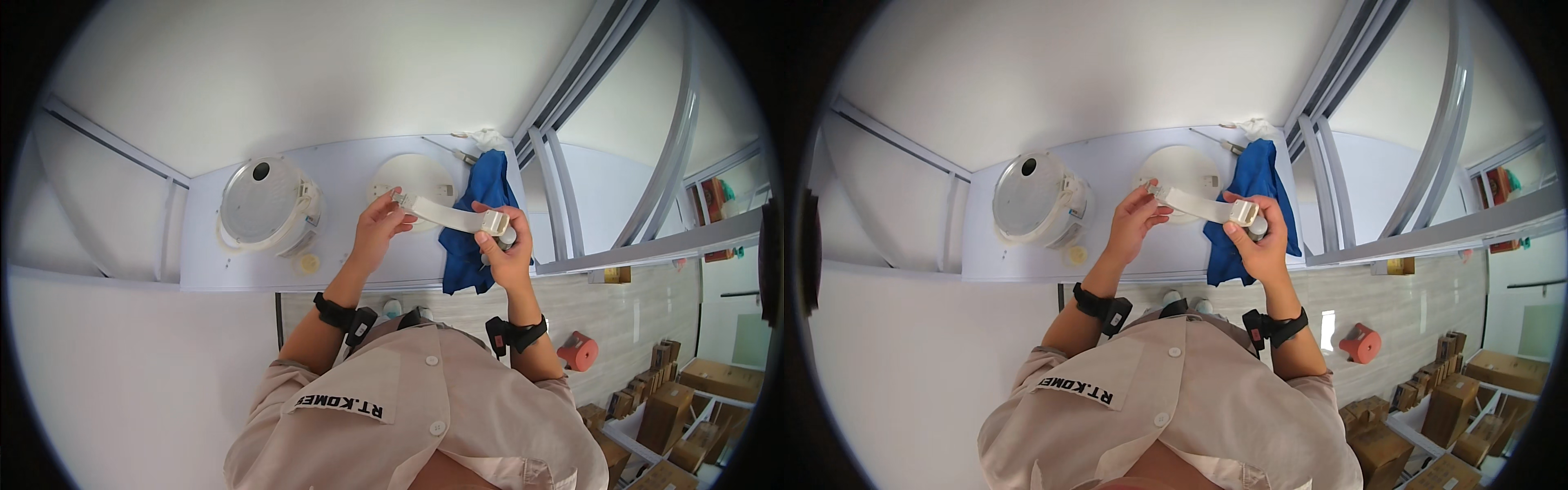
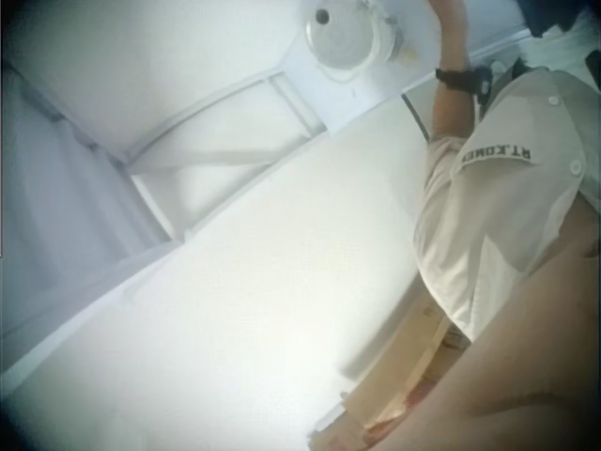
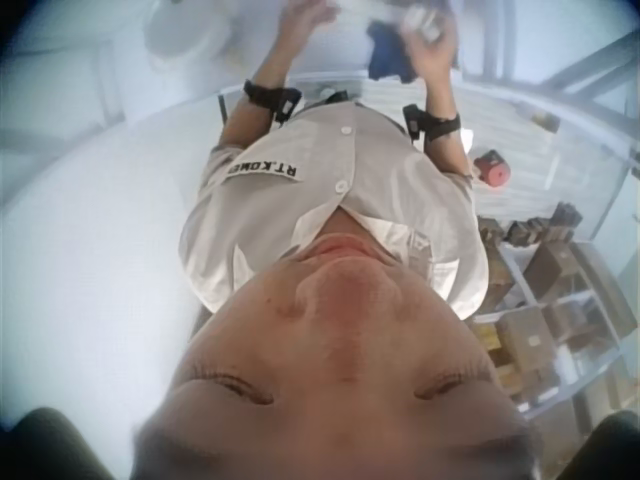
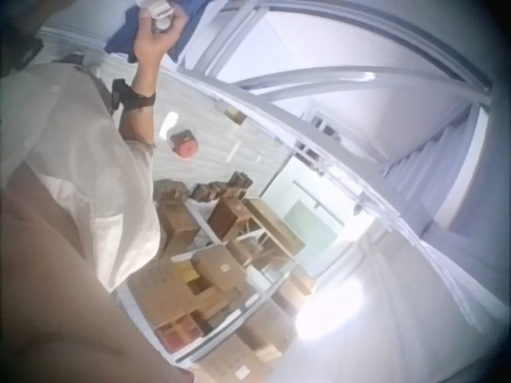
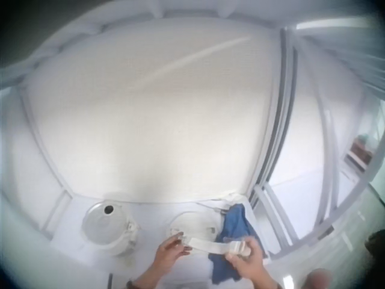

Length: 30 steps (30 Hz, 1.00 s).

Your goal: The person uses a screwdriver to remove screws from a white circular appliance component, then flips it over and continues unscrewing additional fasteners. They handle the component and a separate lid, placing parts on the work surface.

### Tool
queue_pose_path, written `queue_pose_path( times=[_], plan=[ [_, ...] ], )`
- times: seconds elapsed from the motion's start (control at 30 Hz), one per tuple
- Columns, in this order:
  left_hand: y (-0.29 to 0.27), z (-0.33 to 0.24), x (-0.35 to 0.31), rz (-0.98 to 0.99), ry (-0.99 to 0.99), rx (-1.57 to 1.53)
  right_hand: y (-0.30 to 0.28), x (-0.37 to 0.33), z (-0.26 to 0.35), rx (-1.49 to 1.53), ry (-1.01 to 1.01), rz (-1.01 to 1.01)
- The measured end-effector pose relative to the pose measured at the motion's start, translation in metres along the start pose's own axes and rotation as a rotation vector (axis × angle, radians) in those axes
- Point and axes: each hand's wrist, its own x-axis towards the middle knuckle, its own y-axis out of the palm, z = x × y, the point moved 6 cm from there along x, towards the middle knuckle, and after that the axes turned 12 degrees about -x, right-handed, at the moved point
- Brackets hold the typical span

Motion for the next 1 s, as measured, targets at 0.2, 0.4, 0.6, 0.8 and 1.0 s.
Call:
queue_pose_path(
  times=[0.2, 0.4, 0.6, 0.8, 1.0],
  plan=[
    [-0.015, -0.013, -0.012, -0.123, 0.220, 0.092, 0.005, -0.001, -0.009, -0.100, 0.002, 0.118],
    [-0.020, -0.024, -0.028, -0.137, 0.349, 0.146, -0.009, -0.007, -0.027, -0.258, 0.232, 0.209],
    [-0.027, -0.021, -0.031, -0.126, 0.372, 0.196, 0.004, -0.009, -0.023, -0.253, 0.455, 0.183],
    [-0.028, -0.021, -0.037, -0.129, 0.391, 0.301, 0.007, -0.007, -0.023, -0.354, 0.338, 0.233],
    [-0.032, -0.018, -0.042, -0.195, 0.451, 0.359, 0.010, -0.011, -0.024, -0.369, 0.334, 0.254]
  ],
)
